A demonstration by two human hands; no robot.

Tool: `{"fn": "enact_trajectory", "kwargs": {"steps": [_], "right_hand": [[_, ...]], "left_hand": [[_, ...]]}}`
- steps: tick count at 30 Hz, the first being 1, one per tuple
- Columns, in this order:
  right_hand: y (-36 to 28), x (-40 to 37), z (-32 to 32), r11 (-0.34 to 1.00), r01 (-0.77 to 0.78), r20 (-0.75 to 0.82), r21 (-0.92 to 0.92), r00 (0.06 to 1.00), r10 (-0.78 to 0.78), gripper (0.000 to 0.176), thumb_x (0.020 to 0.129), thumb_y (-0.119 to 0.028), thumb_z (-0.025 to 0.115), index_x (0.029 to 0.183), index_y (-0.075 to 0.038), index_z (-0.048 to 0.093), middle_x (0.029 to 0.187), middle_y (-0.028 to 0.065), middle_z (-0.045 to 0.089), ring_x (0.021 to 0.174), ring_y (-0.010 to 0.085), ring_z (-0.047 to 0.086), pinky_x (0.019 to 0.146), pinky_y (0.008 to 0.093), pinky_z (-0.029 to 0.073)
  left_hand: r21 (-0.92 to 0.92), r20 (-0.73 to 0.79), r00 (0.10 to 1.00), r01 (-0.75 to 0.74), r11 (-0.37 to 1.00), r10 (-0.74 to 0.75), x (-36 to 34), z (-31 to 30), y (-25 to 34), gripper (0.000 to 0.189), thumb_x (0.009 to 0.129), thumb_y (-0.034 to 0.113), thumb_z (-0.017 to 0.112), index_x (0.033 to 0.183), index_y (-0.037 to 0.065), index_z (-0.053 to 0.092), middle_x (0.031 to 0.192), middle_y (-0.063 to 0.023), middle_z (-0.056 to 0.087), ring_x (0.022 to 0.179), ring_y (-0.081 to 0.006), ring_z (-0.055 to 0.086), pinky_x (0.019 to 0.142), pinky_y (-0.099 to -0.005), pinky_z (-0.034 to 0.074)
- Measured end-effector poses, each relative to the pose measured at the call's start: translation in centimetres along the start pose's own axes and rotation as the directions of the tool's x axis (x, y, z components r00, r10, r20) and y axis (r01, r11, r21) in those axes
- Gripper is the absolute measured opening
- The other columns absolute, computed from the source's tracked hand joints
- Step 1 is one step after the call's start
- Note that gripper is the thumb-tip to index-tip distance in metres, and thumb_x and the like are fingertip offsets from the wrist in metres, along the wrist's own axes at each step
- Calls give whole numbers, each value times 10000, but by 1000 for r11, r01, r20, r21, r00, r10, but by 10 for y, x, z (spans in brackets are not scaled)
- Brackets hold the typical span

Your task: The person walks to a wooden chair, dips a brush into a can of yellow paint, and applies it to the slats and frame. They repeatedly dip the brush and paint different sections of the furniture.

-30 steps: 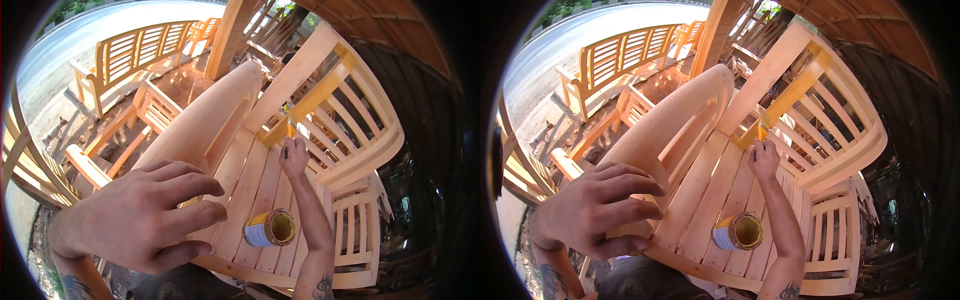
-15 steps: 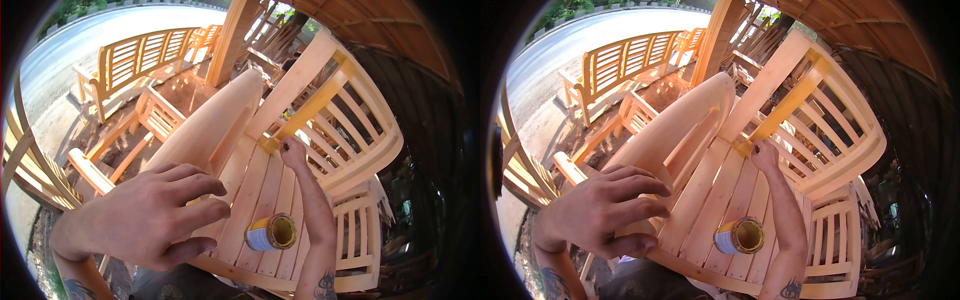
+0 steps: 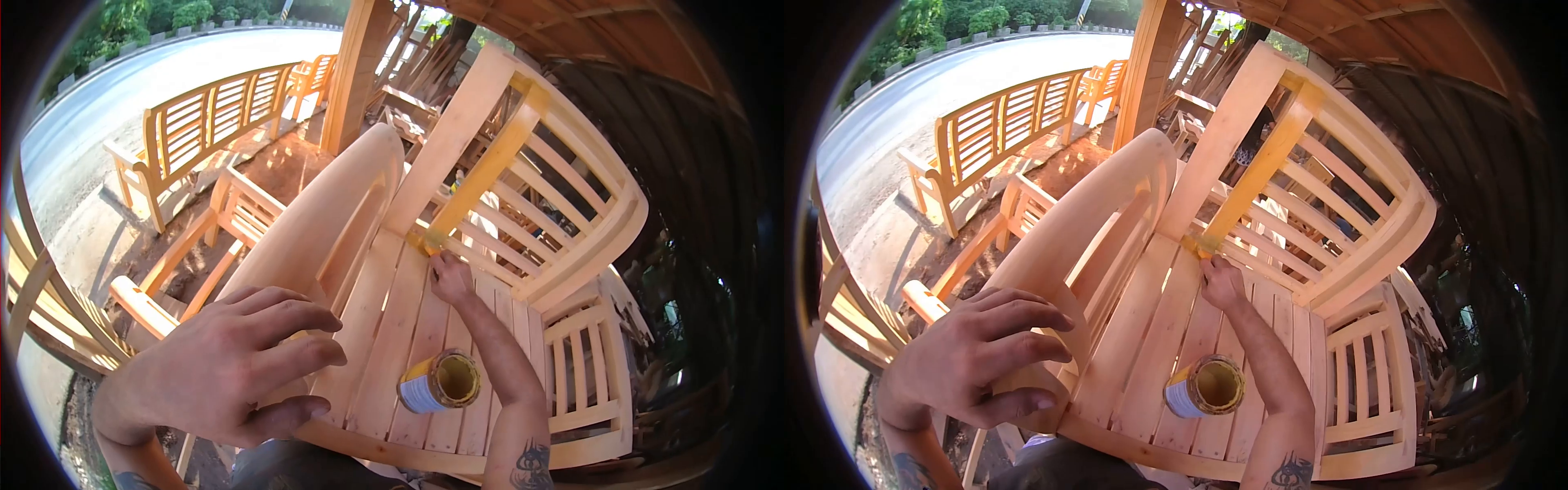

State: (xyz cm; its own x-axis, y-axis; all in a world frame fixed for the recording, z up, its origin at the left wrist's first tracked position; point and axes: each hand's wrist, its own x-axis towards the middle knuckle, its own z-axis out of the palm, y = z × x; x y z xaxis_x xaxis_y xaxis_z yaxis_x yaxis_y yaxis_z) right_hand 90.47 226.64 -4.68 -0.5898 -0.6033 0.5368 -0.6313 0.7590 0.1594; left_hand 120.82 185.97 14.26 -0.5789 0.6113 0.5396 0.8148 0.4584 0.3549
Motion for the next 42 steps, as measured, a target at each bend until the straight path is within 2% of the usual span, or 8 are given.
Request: {"fn": "enact_trajectory", "kwargs": {"steps": [7,8,10,12,20,25,33,42], "right_hand": [[15,1,-81,766,-453,102,457,882,461,187,829,-52,775,1003,-31,711,825,35,692,715,140,651,658,314,528],[17,1,-104,761,-366,-37,536,890,454,198,842,-131,793,1013,-55,729,711,-2,608,641,87,543,618,279,477],[2,0,-177,452,-443,93,774,786,612,137,921,-137,770,1023,-59,722,705,-37,577,596,48,508,519,226,408],[-11,-9,-228,392,-330,-20,859,743,669,150,954,-177,747,1017,-51,695,679,-19,579,529,49,493,482,212,395],[-83,-68,-310,407,-406,72,818,775,628,216,946,-243,772,971,-49,683,639,-23,570,501,46,489,469,199,362],[-99,-97,-272,638,-305,77,707,930,359,267,928,-250,793,963,-18,667,650,13,595,566,82,554,535,251,439],[-122,-103,-219,769,-428,425,474,877,226,244,879,-214,822,994,-43,692,684,117,644,583,190,616,580,335,500],[-96,-118,-266,617,-502,226,605,852,472,252,905,-198,831,933,-2,675,619,24,603,562,65,532,532,266,444]], "left_hand": [[-2,-4,1000,-6,1000,6,4,0,2,390,826,289,827,1084,19,713,1198,-211,683,1066,-393,683,928,-447,552],[6,-5,1000,5,1000,-5,5,0,4,396,819,291,828,1082,19,711,1196,-212,684,1065,-398,682,927,-455,551],[12,4,999,34,999,-34,5,2,7,408,804,295,829,1077,18,707,1191,-213,687,1063,-410,680,926,-470,550],[32,-2,999,33,999,-33,5,4,7,419,800,321,820,1064,19,700,1177,-219,689,1065,-416,679,926,-481,545],[79,-22,995,95,992,-94,8,9,12,403,788,299,803,1062,21,701,1165,-228,689,1082,-438,670,927,-482,543],[81,-87,981,182,980,-175,5,16,13,483,836,400,787,1050,-20,679,1180,-264,675,1107,-402,662,942,-451,536],[123,-87,976,211,970,-202,1,14,12,560,816,436,798,1102,-22,651,1230,-275,661,1120,-389,663,974,-449,508],[111,-112,970,226,968,-214,1,16,15,601,811,456,797,1149,-12,631,1240,-255,665,1128,-379,667,1000,-453,497]]}}
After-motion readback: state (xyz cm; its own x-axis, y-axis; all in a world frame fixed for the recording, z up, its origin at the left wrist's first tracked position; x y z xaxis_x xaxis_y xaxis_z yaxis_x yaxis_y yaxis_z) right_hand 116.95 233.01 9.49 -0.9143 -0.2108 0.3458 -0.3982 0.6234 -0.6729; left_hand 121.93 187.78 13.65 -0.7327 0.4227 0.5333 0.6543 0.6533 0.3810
